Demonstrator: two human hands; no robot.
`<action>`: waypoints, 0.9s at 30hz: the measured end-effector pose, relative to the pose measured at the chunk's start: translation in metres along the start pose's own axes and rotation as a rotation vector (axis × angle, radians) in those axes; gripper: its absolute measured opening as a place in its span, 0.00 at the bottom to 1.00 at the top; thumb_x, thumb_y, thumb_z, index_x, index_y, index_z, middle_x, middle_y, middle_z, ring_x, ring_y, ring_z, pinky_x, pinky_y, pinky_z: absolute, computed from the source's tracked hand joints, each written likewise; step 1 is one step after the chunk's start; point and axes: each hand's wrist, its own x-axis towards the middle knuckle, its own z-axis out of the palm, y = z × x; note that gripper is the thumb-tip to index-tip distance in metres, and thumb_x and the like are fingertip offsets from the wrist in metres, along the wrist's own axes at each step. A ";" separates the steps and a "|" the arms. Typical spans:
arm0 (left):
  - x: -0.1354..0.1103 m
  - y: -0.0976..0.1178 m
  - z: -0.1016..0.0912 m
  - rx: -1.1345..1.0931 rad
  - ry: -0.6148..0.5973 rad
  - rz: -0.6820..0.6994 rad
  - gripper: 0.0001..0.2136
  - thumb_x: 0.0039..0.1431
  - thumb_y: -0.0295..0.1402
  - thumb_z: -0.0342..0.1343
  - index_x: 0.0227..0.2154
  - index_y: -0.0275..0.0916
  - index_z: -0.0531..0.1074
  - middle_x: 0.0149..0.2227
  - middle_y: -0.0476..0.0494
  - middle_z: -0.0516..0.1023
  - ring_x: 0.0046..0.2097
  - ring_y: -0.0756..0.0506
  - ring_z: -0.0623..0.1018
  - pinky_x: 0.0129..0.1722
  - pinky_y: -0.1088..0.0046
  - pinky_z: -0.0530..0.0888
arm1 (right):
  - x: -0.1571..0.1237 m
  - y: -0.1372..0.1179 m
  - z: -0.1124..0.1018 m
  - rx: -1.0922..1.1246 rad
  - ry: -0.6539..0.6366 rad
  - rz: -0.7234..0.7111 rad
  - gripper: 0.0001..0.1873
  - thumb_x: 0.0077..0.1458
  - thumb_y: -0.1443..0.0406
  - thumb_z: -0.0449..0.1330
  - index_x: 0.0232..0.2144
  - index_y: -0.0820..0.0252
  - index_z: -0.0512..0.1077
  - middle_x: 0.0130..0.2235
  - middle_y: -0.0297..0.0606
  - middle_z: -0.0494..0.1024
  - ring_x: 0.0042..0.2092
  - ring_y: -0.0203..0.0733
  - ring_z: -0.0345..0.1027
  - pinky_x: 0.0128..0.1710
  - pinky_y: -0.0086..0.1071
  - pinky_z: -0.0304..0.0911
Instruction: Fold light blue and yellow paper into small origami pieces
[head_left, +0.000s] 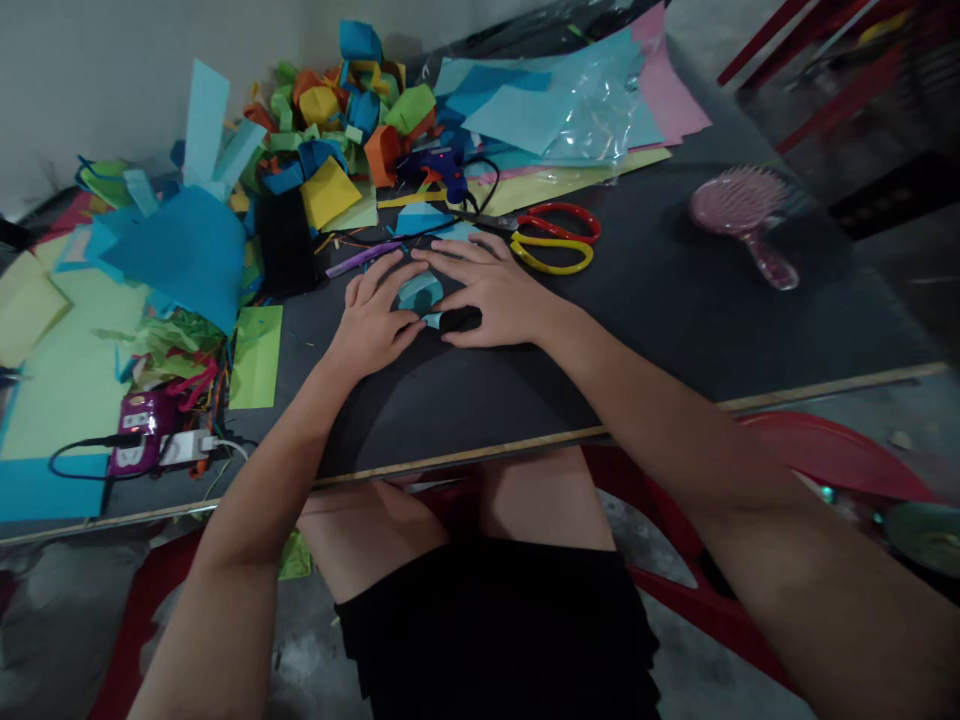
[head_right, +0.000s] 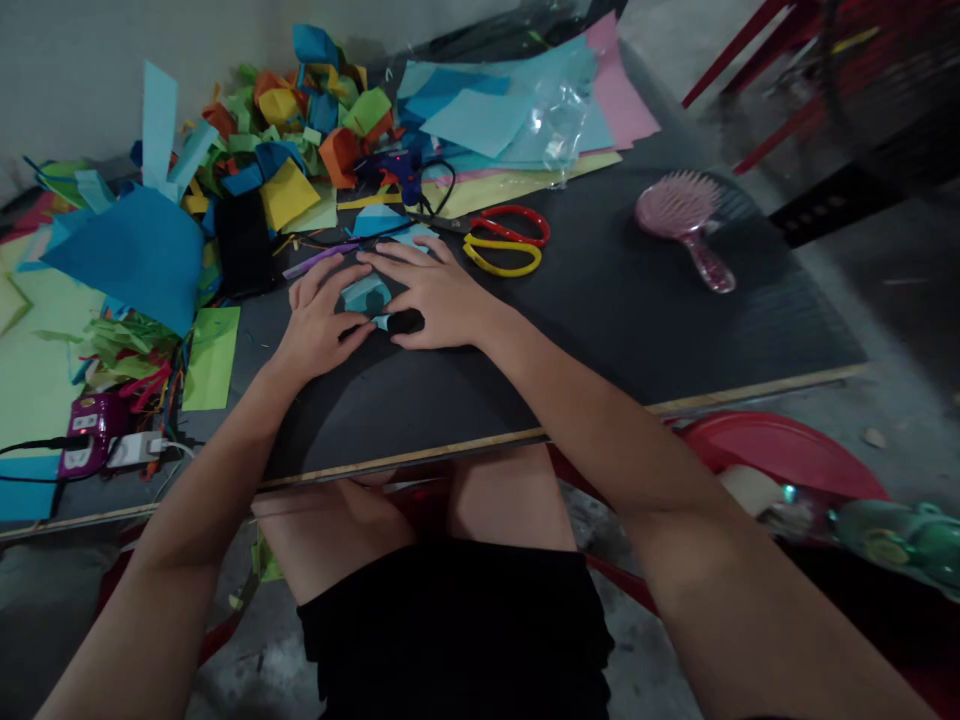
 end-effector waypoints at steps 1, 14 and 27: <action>0.001 -0.001 0.001 -0.008 0.017 -0.020 0.15 0.65 0.42 0.52 0.30 0.41 0.81 0.65 0.40 0.66 0.69 0.32 0.58 0.64 0.46 0.57 | 0.001 0.001 0.003 0.006 0.014 0.013 0.13 0.53 0.60 0.64 0.41 0.51 0.82 0.69 0.33 0.59 0.69 0.65 0.48 0.66 0.66 0.40; 0.003 0.003 0.001 -0.034 0.065 -0.137 0.20 0.60 0.52 0.55 0.27 0.40 0.80 0.62 0.40 0.69 0.67 0.32 0.60 0.62 0.46 0.58 | 0.009 0.001 0.016 0.090 0.101 0.088 0.16 0.61 0.59 0.57 0.29 0.56 0.82 0.67 0.39 0.63 0.67 0.63 0.51 0.62 0.65 0.49; 0.008 -0.002 0.018 -0.200 0.122 -0.351 0.20 0.64 0.44 0.54 0.21 0.39 0.76 0.56 0.42 0.75 0.62 0.37 0.64 0.62 0.53 0.62 | 0.007 0.014 0.018 0.197 0.096 0.129 0.15 0.49 0.50 0.67 0.30 0.53 0.81 0.68 0.35 0.61 0.68 0.68 0.48 0.65 0.65 0.44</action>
